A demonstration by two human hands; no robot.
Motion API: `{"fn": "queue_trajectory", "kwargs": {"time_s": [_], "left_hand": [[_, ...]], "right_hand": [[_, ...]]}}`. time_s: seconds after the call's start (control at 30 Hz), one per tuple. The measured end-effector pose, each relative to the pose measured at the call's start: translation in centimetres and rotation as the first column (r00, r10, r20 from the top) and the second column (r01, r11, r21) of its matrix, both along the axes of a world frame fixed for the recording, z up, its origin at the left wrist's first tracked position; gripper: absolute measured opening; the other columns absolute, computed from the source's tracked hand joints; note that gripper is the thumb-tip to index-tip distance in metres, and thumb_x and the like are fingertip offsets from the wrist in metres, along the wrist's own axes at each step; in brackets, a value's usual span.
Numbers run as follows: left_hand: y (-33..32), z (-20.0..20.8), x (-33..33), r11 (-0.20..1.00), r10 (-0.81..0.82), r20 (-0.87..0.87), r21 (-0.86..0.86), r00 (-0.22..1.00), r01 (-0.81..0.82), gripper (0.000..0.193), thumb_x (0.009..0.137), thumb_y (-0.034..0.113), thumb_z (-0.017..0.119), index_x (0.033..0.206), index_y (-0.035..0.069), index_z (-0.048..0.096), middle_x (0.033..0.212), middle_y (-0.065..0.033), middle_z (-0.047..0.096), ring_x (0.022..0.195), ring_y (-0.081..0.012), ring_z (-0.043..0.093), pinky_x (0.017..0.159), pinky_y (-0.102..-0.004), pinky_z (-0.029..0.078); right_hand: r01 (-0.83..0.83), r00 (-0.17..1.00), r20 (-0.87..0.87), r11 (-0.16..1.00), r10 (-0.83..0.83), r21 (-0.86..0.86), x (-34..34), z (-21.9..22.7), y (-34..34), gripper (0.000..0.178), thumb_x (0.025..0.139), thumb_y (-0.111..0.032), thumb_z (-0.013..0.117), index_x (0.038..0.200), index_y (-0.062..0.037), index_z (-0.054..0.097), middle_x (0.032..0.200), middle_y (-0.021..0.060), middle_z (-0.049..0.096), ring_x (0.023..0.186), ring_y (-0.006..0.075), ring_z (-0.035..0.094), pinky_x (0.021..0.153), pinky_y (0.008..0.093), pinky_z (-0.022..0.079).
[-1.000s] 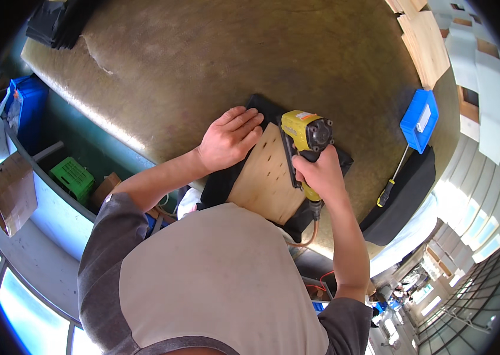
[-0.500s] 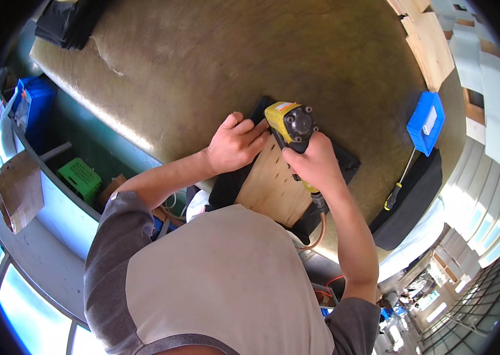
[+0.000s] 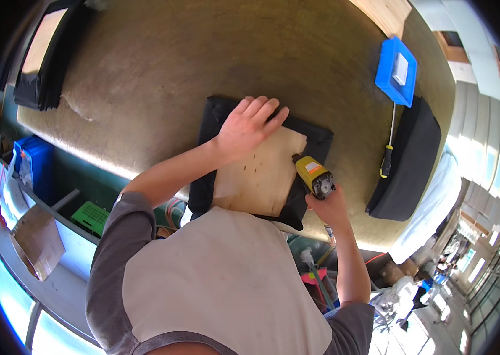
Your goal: Upholster wooden panels by stapling black fabric around them using a pneumatic staple gun.
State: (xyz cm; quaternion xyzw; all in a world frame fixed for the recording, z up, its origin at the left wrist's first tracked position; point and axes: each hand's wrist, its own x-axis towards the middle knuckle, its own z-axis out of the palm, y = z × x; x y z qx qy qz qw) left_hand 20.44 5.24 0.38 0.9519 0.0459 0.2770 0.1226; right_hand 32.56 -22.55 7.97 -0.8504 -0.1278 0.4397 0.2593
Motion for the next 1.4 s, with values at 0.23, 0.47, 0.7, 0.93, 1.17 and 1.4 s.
{"fn": "queue_trajectory", "kwargs": {"time_s": [0.23,0.47,0.7,0.93,1.17,1.4], "left_hand": [[0.2,-1.9,0.9,0.958,-0.283,0.022,-0.036,0.959,0.284,0.034,0.073,0.013,0.067,0.103,-0.002,0.071,0.091,-0.0082,0.063,0.092,-0.0249,0.064,0.081,-0.0347,0.055],[-2.4,-0.2,-2.6,0.994,-0.103,-0.185,0.006,0.977,0.106,0.04,0.083,0.021,0.069,0.118,0.002,0.07,0.126,-0.0103,0.065,0.121,-0.0256,0.059,0.104,-0.0447,0.049],[-3.0,-2.0,-4.0,0.995,-0.096,-0.167,-0.05,0.981,0.088,0.042,0.09,0.028,0.07,0.124,0.003,0.068,0.139,-0.0122,0.061,0.129,-0.0263,0.055,0.113,-0.0466,0.044],[-3.0,-2.5,-4.3,0.994,-0.091,-0.091,-0.07,0.992,0.084,0.038,0.089,0.025,0.071,0.117,0.0,0.07,0.132,-0.0135,0.066,0.126,-0.0262,0.058,0.11,-0.0422,0.048],[-3.3,-3.3,-4.4,0.994,-0.104,-0.051,-0.032,0.993,0.102,0.039,0.087,0.025,0.067,0.113,-0.004,0.072,0.127,-0.0168,0.069,0.123,-0.0291,0.058,0.107,-0.0408,0.05],[-3.5,-3.5,-4.9,0.993,-0.114,-0.044,0.021,0.992,0.115,0.036,0.085,0.021,0.065,0.11,-0.004,0.074,0.122,-0.0169,0.07,0.121,-0.03,0.058,0.105,-0.0395,0.051]], "right_hand": [[-0.127,0.974,0.196,0.991,0.116,0.042,-0.5,-0.9,-0.3,0.029,0.074,-0.013,0.07,0.096,0.0054,0.069,0.075,0.0133,0.071,0.063,0.021,0.071,0.062,0.0331,0.057],[0.165,0.985,-0.059,0.985,-0.162,0.044,1.1,3.6,4.0,0.021,0.078,-0.006,0.068,0.097,0.0028,0.068,0.066,0.0066,0.064,0.053,0.0146,0.063,0.05,0.032,0.051],[0.147,0.988,-0.067,0.985,-0.141,0.088,3.4,1.7,5.0,0.015,0.077,-0.002,0.064,0.092,0.001,0.064,0.064,0.0031,0.061,0.05,0.0119,0.059,0.047,0.0287,0.046],[0.008,0.995,-0.097,0.997,0.0,0.078,2.3,1.9,9.0,0.015,0.077,-0.004,0.063,0.091,0.0011,0.063,0.065,0.0046,0.059,0.05,0.0141,0.059,0.049,0.0318,0.047],[-0.13,0.982,-0.123,0.984,0.145,0.124,1.7,1.8,12.3,0.011,0.076,-0.006,0.064,0.085,0.0008,0.062,0.061,0.0046,0.058,0.049,0.0154,0.06,0.049,0.0333,0.048],[-0.3,0.946,-0.098,0.949,0.309,0.091,1.2,1.1,15.9,0.01,0.076,-0.007,0.062,0.077,0.0023,0.062,0.059,0.0083,0.06,0.05,0.0177,0.063,0.05,0.0348,0.049]]}}
